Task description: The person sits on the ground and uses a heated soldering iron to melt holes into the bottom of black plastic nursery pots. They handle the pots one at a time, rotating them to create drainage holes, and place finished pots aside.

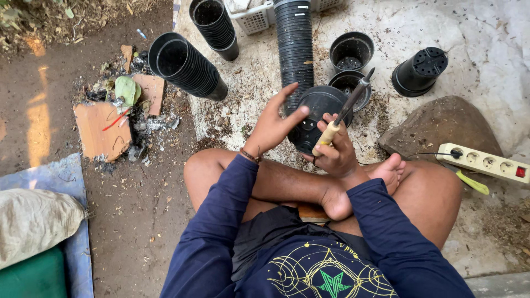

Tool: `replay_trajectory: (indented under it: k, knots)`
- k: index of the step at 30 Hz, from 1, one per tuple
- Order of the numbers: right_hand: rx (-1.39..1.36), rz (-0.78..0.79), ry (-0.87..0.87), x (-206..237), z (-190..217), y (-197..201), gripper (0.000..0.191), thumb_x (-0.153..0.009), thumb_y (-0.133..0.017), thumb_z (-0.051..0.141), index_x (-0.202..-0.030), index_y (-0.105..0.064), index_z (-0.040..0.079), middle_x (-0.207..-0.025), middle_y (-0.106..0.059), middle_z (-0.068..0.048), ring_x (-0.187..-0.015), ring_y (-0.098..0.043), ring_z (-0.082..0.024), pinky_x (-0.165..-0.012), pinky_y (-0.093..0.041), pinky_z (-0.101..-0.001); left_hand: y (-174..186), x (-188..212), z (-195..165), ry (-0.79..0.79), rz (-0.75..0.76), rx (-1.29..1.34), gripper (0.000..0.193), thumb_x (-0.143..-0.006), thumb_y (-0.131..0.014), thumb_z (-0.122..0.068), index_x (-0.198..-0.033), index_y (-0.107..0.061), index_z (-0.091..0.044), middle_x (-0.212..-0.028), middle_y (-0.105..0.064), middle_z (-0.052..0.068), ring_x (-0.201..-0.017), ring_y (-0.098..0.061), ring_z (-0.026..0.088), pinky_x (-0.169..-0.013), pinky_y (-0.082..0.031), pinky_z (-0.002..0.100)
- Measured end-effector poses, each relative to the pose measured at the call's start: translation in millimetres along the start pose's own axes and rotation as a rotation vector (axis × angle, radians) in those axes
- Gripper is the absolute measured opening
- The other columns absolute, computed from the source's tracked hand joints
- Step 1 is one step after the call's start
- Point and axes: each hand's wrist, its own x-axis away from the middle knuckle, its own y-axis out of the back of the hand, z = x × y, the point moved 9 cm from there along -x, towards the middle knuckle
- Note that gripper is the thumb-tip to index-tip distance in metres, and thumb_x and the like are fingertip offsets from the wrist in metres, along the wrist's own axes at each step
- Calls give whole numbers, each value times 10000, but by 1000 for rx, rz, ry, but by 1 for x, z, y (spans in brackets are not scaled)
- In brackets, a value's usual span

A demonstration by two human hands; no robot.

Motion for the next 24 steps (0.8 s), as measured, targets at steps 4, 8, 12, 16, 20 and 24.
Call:
replay_trajectory:
  k: [4,8,12,16,20,24]
  knots:
    - [-23,16,56,1,7,-5,671,-801,-941,216,-1175,-384,186,-1403,-541,-183,-1327,-551,-485,-1160,-397,-654,-35,6,28,386,248,394,864,-862,-749,-352,-1555,-326,-58,-1476,-496,222,-1335,-521,258,-1105,-425,358]
    - [-8,53,54,3,8,-6,644,-817,-926,190,-1172,-389,190,-1409,-543,-173,-1326,-561,-507,-1156,-420,-648,-53,9,44,471,175,606,709,-909,-691,-297,-1496,-449,18,-1397,-605,227,-1270,-580,240,-1076,-443,323]
    - [11,98,63,3,7,-8,622,-790,-901,106,-1162,-413,204,-1406,-556,-164,-1326,-574,-506,-1151,-439,-645,-60,11,71,495,86,591,566,-930,-637,-276,-1397,-602,41,-1292,-695,177,-1158,-634,204,-1010,-479,296]
    - [-49,55,48,0,8,-8,731,-753,-966,175,-1195,-384,196,-1411,-529,-169,-1319,-559,-499,-1130,-441,-635,-51,5,89,500,88,491,504,-953,-647,-299,-1322,-688,42,-1255,-735,179,-1124,-652,200,-995,-486,296]
    - [-108,19,-63,0,-2,-9,885,-707,-1005,205,-1256,-311,181,-1452,-471,-232,-1353,-542,-480,-1163,-452,-603,-9,-8,75,326,16,32,459,-969,-630,-350,-1251,-764,-13,-1346,-685,152,-1235,-640,226,-1005,-525,322]
    - [-213,-44,-227,7,-19,-5,970,-660,-1016,209,-1281,-272,168,-1499,-415,-291,-1395,-511,-445,-1155,-498,-526,-19,-3,23,-7,242,460,507,-1138,-376,-374,-1468,-566,-40,-1502,-595,124,-1441,-526,251,-1239,-364,357]
